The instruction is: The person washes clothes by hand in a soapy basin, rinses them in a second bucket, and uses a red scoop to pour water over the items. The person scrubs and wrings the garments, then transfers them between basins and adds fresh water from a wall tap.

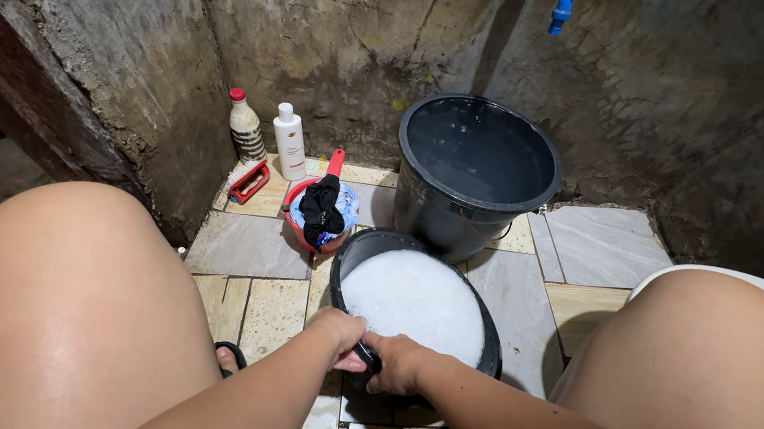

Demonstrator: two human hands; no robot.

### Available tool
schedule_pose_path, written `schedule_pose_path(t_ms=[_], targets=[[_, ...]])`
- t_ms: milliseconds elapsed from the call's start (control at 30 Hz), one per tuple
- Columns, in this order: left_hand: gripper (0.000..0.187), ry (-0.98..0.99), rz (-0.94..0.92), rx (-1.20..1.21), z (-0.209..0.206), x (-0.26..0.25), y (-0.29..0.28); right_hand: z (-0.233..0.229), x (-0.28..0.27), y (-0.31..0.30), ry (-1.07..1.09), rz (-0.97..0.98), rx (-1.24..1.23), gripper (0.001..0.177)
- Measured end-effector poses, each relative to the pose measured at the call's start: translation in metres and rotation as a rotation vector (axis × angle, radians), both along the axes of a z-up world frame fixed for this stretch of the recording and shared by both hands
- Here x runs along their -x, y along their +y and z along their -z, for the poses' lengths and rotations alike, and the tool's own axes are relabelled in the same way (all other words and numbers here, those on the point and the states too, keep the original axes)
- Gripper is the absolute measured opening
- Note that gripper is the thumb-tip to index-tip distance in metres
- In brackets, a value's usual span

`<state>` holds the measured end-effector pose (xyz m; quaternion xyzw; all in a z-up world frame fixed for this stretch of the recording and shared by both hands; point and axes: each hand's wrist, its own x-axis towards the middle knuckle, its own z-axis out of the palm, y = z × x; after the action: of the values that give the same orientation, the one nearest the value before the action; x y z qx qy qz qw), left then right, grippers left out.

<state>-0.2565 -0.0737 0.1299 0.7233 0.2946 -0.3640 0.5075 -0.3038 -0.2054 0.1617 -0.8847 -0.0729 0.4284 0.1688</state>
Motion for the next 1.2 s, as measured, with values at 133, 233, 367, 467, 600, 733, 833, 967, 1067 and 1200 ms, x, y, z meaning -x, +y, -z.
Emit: schedule_pose_path(t_ms=[133,233,367,467,600,733,833,967,1067,1200], targets=[[0.034,-0.005,0.009,-0.082,-0.020,-0.001,0.000,-0.002,0.001,0.003,-0.001,0.014,-0.023,0.085],[0.035,-0.025,0.022,-0.116,-0.031,0.000,0.002,-0.004,0.001,0.006,-0.022,0.014,-0.040,0.081],[0.034,-0.052,0.017,-0.126,-0.039,0.002,0.003,-0.002,0.000,0.005,-0.022,0.044,-0.063,0.083],[0.036,-0.071,0.074,-0.152,-0.043,0.001,0.004,0.002,0.001,0.004,-0.050,0.067,-0.107,0.088],[0.037,-0.096,0.087,-0.164,-0.045,0.001,0.003,0.007,0.007,0.001,-0.102,0.094,-0.195,0.082],[0.035,-0.084,0.044,-0.147,-0.046,0.001,0.001,0.004,0.008,-0.004,-0.123,0.073,-0.199,0.081],[0.037,-0.096,0.025,-0.134,-0.046,0.001,0.001,-0.002,0.006,-0.005,-0.088,0.087,-0.175,0.082],[0.039,-0.070,0.031,-0.123,-0.046,-0.002,0.002,-0.011,0.004,-0.003,-0.044,0.113,-0.153,0.087],[0.041,-0.070,0.000,-0.066,-0.046,-0.005,0.002,-0.016,0.001,-0.004,-0.080,0.122,-0.162,0.083],[0.038,-0.120,-0.039,-0.038,-0.043,-0.008,0.000,-0.016,0.002,-0.003,-0.102,0.240,-0.240,0.074]])
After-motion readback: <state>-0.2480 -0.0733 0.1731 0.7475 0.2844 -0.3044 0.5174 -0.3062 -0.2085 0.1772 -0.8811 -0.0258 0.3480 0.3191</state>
